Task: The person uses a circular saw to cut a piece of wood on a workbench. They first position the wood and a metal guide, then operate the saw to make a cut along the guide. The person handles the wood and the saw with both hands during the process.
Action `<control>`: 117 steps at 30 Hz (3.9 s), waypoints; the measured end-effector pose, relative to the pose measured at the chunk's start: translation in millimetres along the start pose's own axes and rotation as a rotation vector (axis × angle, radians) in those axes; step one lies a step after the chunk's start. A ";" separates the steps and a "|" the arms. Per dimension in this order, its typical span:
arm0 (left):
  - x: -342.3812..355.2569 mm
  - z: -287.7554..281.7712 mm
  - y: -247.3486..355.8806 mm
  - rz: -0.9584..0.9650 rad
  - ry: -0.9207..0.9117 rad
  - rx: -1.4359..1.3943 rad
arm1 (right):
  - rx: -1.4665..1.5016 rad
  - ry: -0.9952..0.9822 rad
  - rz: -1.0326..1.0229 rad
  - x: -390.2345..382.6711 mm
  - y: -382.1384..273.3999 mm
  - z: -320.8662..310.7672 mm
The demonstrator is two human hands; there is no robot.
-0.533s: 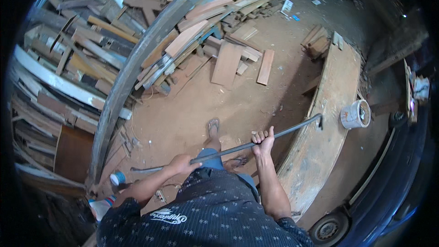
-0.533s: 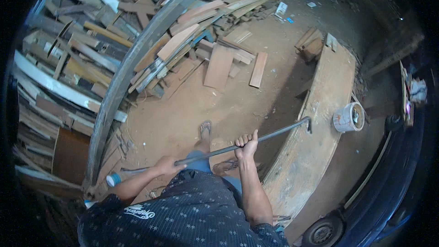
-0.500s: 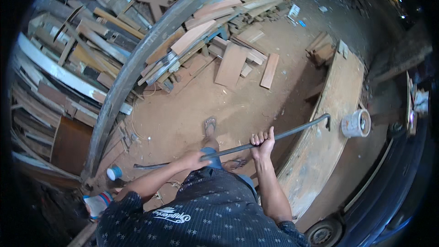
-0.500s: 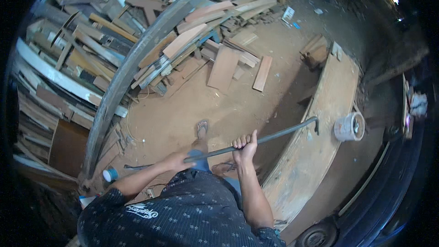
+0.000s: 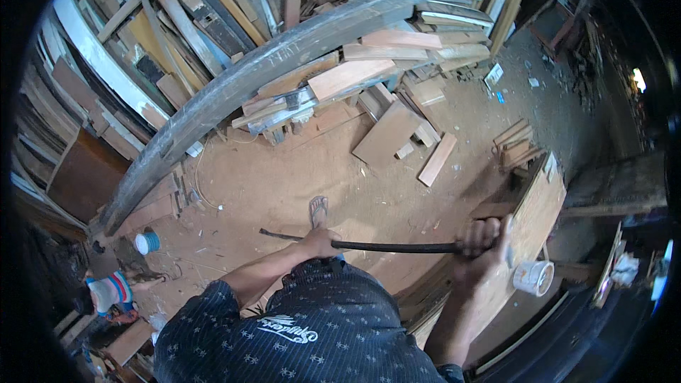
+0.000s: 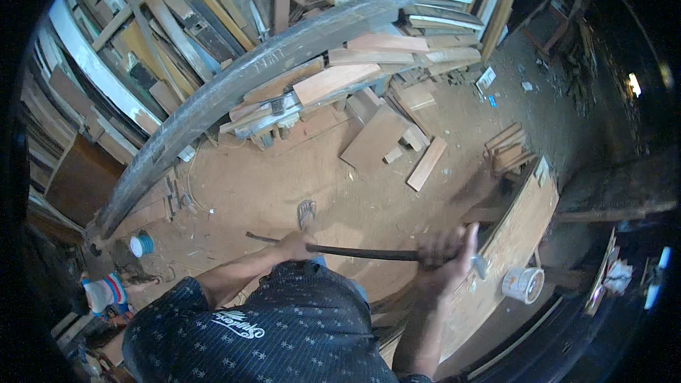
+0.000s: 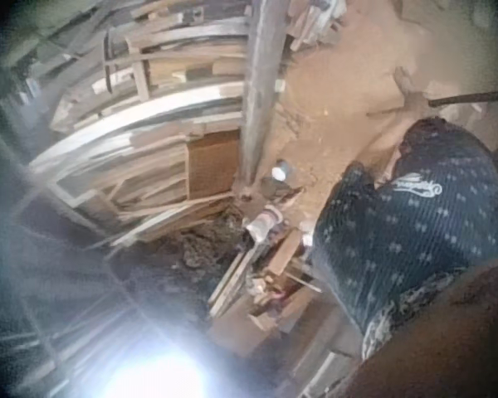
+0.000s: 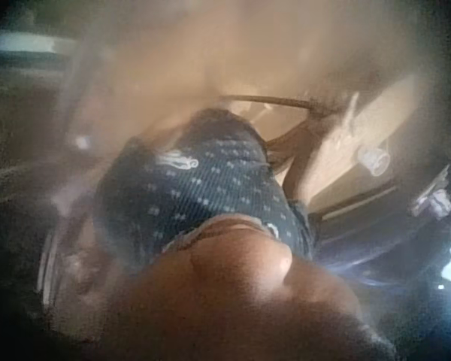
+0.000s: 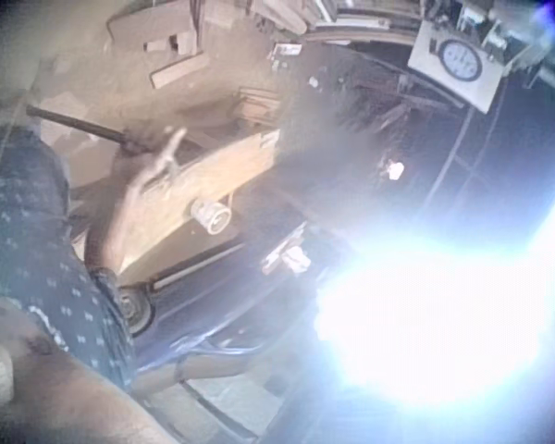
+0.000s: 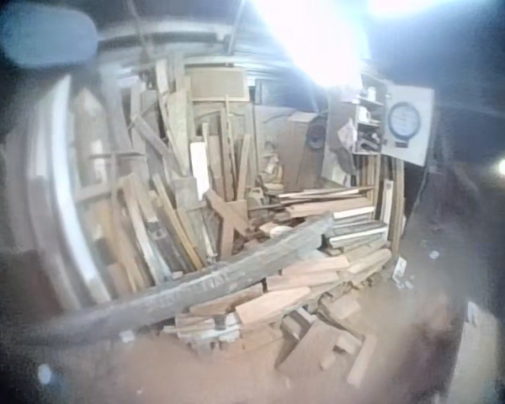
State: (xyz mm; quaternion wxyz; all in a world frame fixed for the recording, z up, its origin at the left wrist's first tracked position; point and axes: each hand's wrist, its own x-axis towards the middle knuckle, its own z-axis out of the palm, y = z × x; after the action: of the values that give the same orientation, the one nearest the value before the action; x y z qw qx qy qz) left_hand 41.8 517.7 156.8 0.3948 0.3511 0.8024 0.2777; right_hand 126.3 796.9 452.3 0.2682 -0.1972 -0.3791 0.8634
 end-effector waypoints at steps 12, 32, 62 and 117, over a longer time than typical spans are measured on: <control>-3.2 -161.7 -23.9 0.180 0.336 -0.228 | -0.297 -0.770 0.397 33.7 224.0 101.2; -90.8 -267.0 -117.1 -0.092 0.552 -0.134 | -0.030 -0.866 0.649 50.2 311.0 230.5; -307.2 -52.5 -444.1 -1.238 0.377 -0.810 | -0.555 -0.564 1.076 313.8 784.9 336.7; 241.6 -149.9 -311.6 -0.654 0.278 -0.504 | -0.363 0.987 0.812 -110.4 277.0 -339.7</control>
State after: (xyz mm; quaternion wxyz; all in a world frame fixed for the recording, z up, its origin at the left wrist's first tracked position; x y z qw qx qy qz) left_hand -296.3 494.8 -94.3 0.4235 -0.0698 0.8240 0.3700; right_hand 310.2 758.2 41.2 0.0264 -0.7386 -0.2469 0.6267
